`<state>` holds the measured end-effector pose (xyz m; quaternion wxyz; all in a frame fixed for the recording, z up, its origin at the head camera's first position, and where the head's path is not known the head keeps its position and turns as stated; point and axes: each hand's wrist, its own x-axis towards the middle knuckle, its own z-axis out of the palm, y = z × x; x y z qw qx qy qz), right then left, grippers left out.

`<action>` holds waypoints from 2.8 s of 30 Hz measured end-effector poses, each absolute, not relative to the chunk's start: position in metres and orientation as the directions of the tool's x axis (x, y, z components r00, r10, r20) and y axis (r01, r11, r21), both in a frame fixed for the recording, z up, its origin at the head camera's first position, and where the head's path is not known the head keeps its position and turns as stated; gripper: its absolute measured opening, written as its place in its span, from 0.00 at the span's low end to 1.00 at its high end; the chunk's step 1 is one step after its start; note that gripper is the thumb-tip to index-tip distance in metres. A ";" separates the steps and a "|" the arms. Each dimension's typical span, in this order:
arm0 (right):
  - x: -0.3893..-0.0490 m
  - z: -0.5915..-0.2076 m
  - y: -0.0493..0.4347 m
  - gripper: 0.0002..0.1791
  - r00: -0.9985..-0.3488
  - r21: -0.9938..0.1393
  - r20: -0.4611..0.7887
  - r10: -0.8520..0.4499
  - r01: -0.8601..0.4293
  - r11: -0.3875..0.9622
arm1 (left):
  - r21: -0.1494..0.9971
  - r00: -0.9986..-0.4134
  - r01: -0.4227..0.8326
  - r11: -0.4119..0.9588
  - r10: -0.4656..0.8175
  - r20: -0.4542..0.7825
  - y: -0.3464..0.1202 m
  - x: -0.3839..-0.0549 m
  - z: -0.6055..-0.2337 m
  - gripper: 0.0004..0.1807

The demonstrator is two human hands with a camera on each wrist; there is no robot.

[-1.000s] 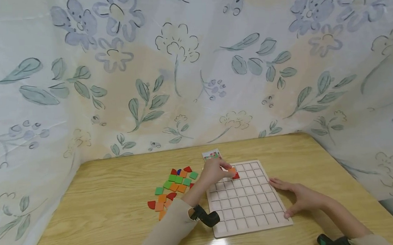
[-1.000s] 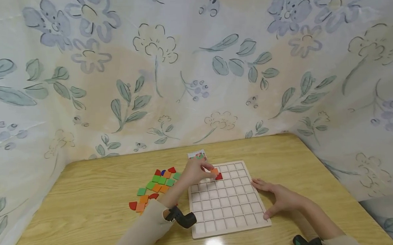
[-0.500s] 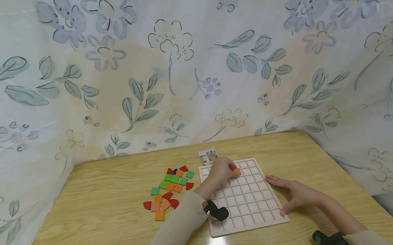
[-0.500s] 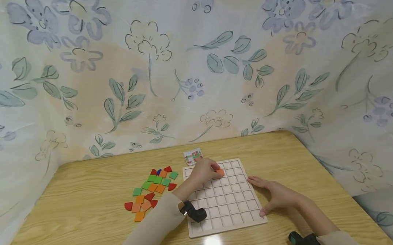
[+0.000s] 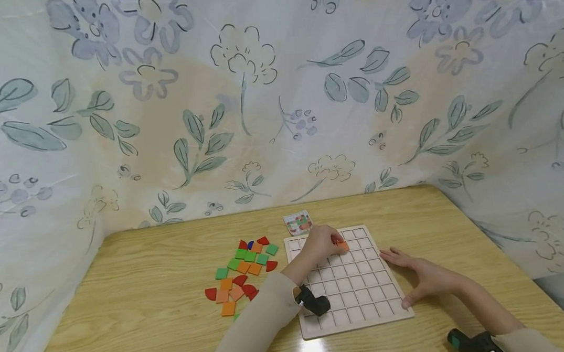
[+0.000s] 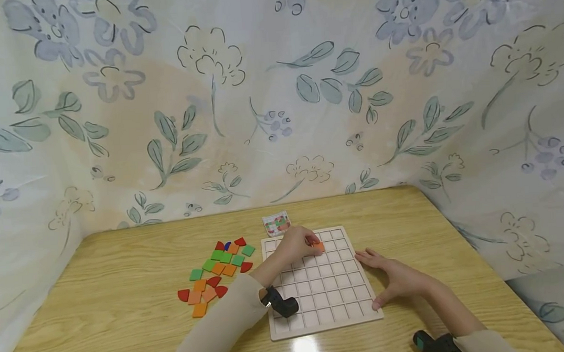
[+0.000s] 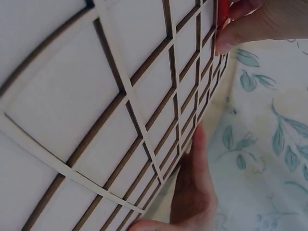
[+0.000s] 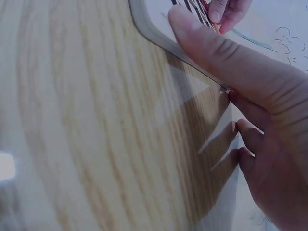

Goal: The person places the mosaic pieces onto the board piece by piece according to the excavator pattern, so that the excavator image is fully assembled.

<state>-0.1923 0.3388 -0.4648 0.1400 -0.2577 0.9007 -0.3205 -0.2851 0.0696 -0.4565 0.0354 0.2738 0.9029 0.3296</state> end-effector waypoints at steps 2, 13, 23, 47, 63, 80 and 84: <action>-0.193 -0.464 0.339 0.59 -0.825 -0.649 -0.080 -0.559 -0.382 0.657 | 0.608 -0.849 0.474 0.637 0.515 0.121 0.070 -0.285 -0.456 0.10; -0.191 -0.460 0.337 0.58 -0.824 -0.636 -0.102 -0.557 -0.376 0.673 | 0.688 -0.870 0.374 0.622 0.491 0.028 0.062 -0.285 -0.454 0.17; -0.191 -0.462 0.338 0.57 -0.815 -0.636 -0.052 -0.577 -0.419 0.648 | 0.871 -0.889 0.248 0.423 0.456 0.032 0.005 -0.287 -0.431 0.19; -0.189 -0.465 0.341 0.56 -0.835 -0.657 -0.093 -0.542 -0.358 0.663 | 0.742 -0.954 0.208 0.637 0.300 0.011 -0.126 -0.276 -0.430 0.14; -0.190 -0.467 0.340 0.56 -0.831 -0.666 -0.051 -0.555 -0.386 0.639 | 0.626 -0.777 0.453 0.635 0.625 -0.073 -0.116 -0.248 -0.431 0.14; -0.190 -0.466 0.339 0.56 -0.828 -0.677 -0.061 -0.557 -0.376 0.633 | 0.558 -0.759 0.518 0.649 0.650 -0.052 -0.146 -0.219 -0.446 0.12; -0.190 -0.465 0.339 0.56 -0.830 -0.675 -0.068 -0.554 -0.370 0.639 | 0.556 -0.768 0.512 0.655 0.639 -0.045 -0.145 -0.218 -0.447 0.12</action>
